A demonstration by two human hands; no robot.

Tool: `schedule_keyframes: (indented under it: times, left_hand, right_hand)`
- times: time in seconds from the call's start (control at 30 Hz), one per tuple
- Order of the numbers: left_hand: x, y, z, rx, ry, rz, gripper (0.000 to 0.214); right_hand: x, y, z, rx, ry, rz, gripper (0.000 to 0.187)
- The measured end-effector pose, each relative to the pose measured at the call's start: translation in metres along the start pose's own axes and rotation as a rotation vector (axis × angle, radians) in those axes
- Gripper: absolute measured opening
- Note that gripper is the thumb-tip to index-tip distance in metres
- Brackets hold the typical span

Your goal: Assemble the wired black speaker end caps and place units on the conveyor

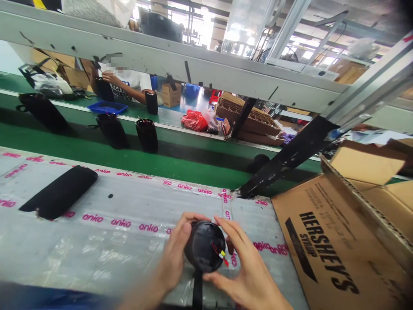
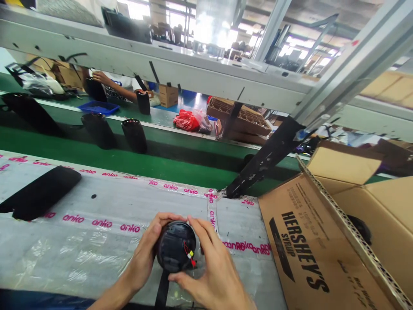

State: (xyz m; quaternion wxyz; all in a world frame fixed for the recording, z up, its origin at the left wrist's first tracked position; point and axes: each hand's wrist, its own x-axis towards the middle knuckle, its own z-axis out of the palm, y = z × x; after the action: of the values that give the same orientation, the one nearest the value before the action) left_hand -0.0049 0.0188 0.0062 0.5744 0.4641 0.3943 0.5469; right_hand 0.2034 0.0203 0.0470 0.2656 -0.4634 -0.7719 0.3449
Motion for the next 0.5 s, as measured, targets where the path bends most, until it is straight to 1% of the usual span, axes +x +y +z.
schedule_keyframes:
  times: [0.07,0.17,0.23,0.3,0.4,0.43,0.5]
  left_hand:
    - [-0.004,-0.007,-0.001,0.006,-0.024,0.032,0.054]
    - [-0.007,-0.015,-0.003,0.184,-0.052,0.056,0.046]
    - [-0.009,-0.018,-0.003,0.259,-0.030,0.063,0.042]
    - [-0.010,-0.020,-0.002,0.284,-0.029,0.078,0.040]
    - [-0.010,-0.022,-0.001,0.291,-0.094,0.115,0.043]
    - [-0.010,-0.023,-0.001,0.277,-0.110,0.128,0.046]
    - [-0.009,-0.025,0.000,0.227,-0.092,0.144,0.046]
  right_hand:
    - [0.007,0.004,-0.001,0.022,-0.015,0.019,0.096]
    - [0.014,0.013,-0.001,0.129,-0.077,0.026,0.093]
    - [0.014,0.021,-0.003,0.190,-0.096,0.024,0.092]
    - [0.014,0.030,-0.006,0.245,-0.116,0.019,0.092]
    - [0.015,0.040,-0.010,0.317,-0.152,-0.012,0.093]
    - [0.015,0.043,-0.010,0.332,-0.150,-0.024,0.093]
    - [0.015,0.046,-0.008,0.338,-0.110,-0.047,0.093]
